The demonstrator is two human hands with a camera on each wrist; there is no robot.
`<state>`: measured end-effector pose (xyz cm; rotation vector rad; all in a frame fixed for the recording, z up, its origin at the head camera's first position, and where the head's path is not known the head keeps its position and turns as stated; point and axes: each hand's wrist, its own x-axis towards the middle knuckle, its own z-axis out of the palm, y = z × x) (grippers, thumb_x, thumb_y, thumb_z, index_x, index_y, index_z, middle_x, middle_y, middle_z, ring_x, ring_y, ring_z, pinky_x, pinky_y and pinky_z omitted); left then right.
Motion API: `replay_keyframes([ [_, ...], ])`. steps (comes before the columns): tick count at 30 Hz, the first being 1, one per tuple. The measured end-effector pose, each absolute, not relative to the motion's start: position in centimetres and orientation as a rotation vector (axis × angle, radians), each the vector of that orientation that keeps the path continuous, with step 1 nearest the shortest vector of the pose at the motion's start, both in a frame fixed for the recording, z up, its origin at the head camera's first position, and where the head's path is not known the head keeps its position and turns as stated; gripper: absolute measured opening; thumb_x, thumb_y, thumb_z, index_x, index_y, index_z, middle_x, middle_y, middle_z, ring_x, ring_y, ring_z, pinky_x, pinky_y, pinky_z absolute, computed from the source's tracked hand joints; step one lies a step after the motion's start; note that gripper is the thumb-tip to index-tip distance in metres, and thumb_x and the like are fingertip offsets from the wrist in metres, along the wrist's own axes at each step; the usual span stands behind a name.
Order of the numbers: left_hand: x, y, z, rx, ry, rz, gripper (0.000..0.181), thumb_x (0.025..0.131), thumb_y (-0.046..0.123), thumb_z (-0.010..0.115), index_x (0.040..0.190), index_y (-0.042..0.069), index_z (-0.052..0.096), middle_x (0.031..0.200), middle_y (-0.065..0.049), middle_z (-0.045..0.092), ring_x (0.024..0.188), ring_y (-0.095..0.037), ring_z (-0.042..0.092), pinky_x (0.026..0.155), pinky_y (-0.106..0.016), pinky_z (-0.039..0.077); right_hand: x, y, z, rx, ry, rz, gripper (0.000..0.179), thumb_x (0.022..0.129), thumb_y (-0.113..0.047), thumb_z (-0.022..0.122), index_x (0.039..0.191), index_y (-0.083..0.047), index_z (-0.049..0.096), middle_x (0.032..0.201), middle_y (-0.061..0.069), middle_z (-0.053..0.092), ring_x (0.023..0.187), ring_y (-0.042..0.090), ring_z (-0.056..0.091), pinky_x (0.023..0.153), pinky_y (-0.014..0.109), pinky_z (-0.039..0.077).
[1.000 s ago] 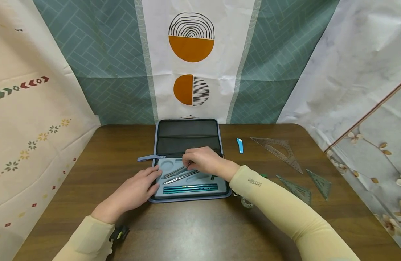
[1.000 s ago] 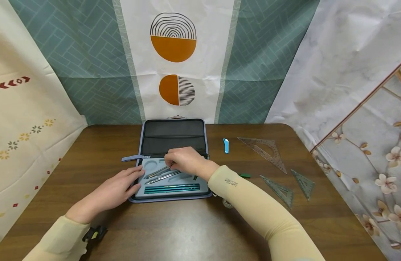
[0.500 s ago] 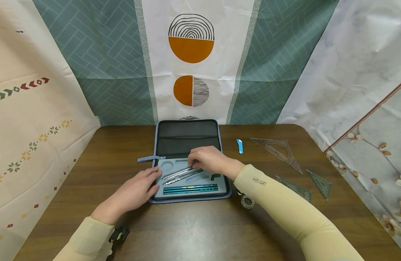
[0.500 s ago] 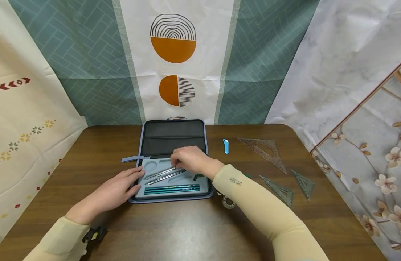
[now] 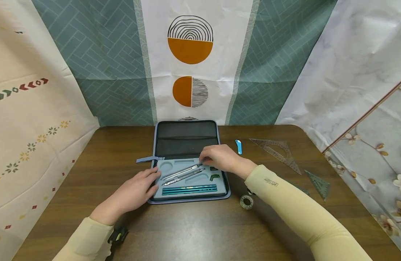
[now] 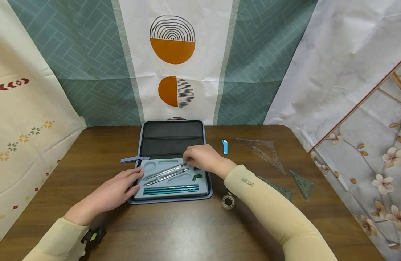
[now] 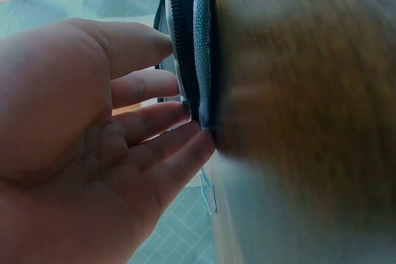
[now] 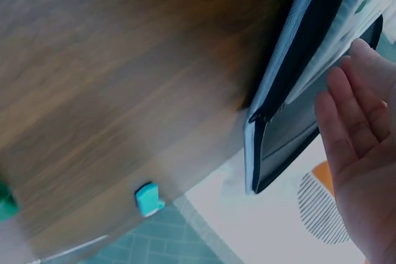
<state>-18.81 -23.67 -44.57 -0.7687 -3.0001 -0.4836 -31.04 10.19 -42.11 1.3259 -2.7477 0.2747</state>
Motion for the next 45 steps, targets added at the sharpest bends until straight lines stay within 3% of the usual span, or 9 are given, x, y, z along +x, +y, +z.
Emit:
replay_keyframes([
  [11,-18.7,-23.6,-44.5,-0.776,-2.985,-0.480,0.049,0.109,0.017,0.071,0.151,-0.004,0.062,0.161,-0.027,0.054,0.146,-0.047,0.054,0.114,-0.062,0.050,-30.4,14.1,-41.5,1.197,-2.791,0.237,0.036,0.100,-0.021,0.086,0.135,-0.014,0.078,0.136,0.003,0.074,0.123,0.023,0.072,0.097,0.043,0.062],
  [23,-18.8,-23.7,-44.7,-0.779,-2.982,-0.470,0.049,0.108,0.017,0.071,0.152,-0.004,0.063,0.161,-0.027,0.054,0.146,-0.047,0.054,0.114,-0.062,0.050,-30.8,19.3,-40.4,0.972,-2.871,0.137,0.060,0.097,-0.027,0.089,0.150,-0.008,0.069,0.158,0.014,0.059,0.136,0.038,0.065,0.101,0.058,0.058],
  [34,-18.9,-23.6,-44.9,-0.779,-2.998,-0.460,0.050,0.109,0.019,0.072,0.153,-0.003,0.062,0.163,-0.027,0.052,0.147,-0.047,0.053,0.115,-0.062,0.049,-32.1,21.8,-41.2,0.836,-2.915,0.060,0.063,0.098,-0.028,0.088,0.151,-0.003,0.066,0.152,0.019,0.063,0.133,0.038,0.067,0.101,0.057,0.060],
  [45,-18.9,-23.5,-44.9,-0.785,-2.991,-0.467,0.050,0.109,0.019,0.072,0.152,-0.004,0.062,0.162,-0.027,0.052,0.146,-0.047,0.054,0.114,-0.063,0.049,-33.3,22.8,-41.5,0.836,-2.871,0.030,0.049,0.099,0.001,0.081,0.146,-0.004,0.070,0.145,0.018,0.068,0.128,0.037,0.070,0.091,0.052,0.064],
])
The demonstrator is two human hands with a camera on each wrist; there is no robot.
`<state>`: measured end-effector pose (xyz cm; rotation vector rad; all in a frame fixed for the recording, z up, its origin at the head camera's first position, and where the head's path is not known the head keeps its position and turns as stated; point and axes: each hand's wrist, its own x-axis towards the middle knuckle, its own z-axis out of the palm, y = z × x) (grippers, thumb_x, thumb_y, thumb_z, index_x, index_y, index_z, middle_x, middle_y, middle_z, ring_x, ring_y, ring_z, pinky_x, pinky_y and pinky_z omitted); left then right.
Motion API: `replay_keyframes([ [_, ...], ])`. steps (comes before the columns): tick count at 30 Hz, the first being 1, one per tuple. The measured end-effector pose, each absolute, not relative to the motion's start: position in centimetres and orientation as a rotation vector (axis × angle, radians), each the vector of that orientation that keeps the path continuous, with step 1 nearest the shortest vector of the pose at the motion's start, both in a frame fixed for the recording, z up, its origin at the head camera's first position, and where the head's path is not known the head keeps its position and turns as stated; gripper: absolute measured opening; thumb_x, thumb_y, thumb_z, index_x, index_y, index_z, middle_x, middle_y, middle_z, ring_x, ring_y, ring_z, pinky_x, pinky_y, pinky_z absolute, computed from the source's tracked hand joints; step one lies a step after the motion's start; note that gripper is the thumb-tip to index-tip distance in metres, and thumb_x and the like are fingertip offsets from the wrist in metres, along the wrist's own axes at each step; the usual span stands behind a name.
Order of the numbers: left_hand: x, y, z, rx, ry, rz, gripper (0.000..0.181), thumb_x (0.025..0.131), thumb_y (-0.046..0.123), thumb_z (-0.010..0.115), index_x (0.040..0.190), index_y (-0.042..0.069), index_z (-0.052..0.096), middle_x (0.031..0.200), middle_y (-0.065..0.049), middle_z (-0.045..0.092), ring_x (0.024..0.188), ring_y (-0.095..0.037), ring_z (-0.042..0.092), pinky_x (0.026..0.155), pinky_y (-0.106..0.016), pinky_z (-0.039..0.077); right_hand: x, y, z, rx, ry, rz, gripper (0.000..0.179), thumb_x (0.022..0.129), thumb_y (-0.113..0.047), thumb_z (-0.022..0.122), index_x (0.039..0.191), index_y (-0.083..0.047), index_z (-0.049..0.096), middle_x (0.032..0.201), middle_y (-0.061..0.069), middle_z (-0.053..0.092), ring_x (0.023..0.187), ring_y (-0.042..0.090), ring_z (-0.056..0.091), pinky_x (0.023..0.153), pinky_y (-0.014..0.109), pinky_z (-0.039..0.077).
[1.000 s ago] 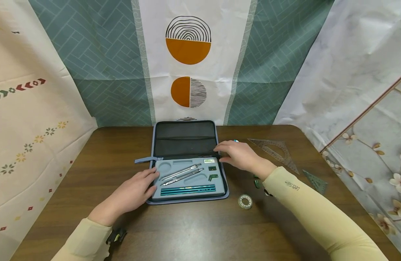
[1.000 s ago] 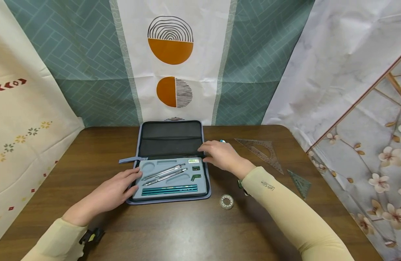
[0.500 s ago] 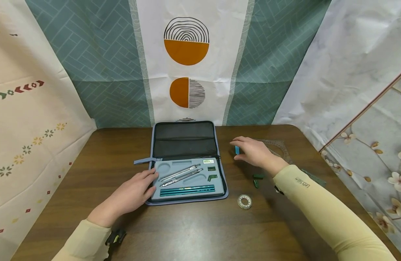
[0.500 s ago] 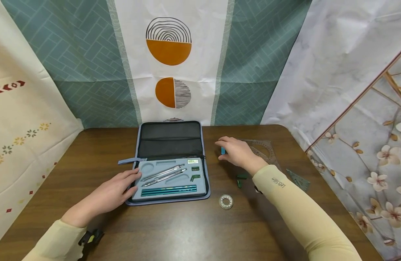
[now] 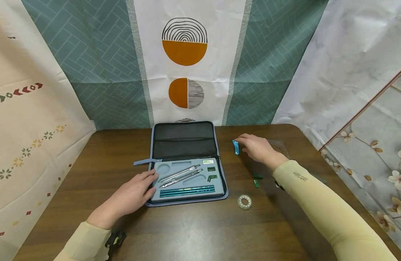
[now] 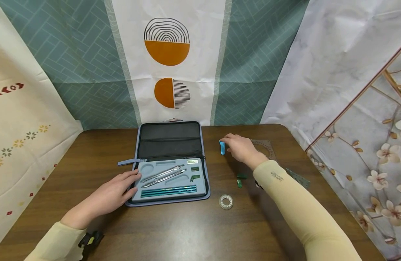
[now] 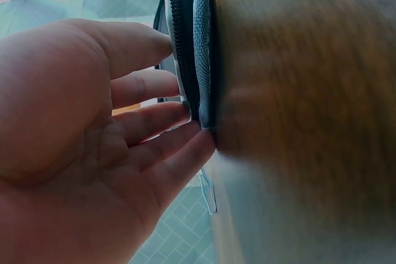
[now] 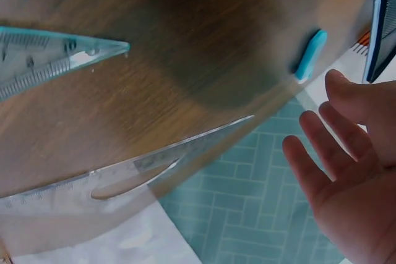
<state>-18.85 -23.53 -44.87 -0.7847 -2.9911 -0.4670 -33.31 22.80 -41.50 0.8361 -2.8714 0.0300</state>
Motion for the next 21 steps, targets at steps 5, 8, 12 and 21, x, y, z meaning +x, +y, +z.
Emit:
replay_keyframes([
  [5,-18.8,-23.6,-44.9,-0.790,-2.982,-0.467,0.049,0.109,0.018,0.072,0.152,-0.004,0.062,0.162,-0.027,0.053,0.146,-0.048,0.054,0.114,-0.063,0.049,-33.8,22.9,-41.8,0.870,-2.890,-0.030,0.049,0.099,0.001,0.080,0.147,-0.006,0.070,0.146,0.016,0.067,0.128,0.038,0.070,0.090,0.051,0.064],
  [8,-18.8,-23.5,-44.9,-0.792,-2.983,-0.465,0.049,0.109,0.018,0.072,0.152,-0.004,0.062,0.162,-0.027,0.053,0.146,-0.047,0.054,0.114,-0.062,0.049,-34.1,22.9,-42.1,0.892,-2.894,-0.063,0.049,0.099,0.003,0.080,0.146,-0.005,0.070,0.147,0.017,0.067,0.128,0.038,0.069,0.091,0.051,0.063],
  [12,-18.9,-23.5,-44.9,-0.790,-2.990,-0.462,0.049,0.108,0.019,0.072,0.151,-0.004,0.063,0.162,-0.027,0.053,0.146,-0.047,0.054,0.114,-0.062,0.049,-34.5,22.8,-42.4,0.906,-2.903,-0.077,0.049,0.099,0.003,0.080,0.146,-0.005,0.070,0.148,0.018,0.066,0.130,0.039,0.068,0.096,0.052,0.062],
  [21,-18.9,-23.6,-44.8,-0.793,-2.984,-0.459,0.050,0.108,0.018,0.072,0.152,-0.004,0.063,0.161,-0.027,0.053,0.146,-0.047,0.054,0.114,-0.063,0.049,-35.3,22.6,-42.6,0.887,-2.935,-0.102,0.048,0.099,0.001,0.080,0.146,-0.005,0.070,0.151,0.017,0.064,0.133,0.037,0.067,0.104,0.053,0.059],
])
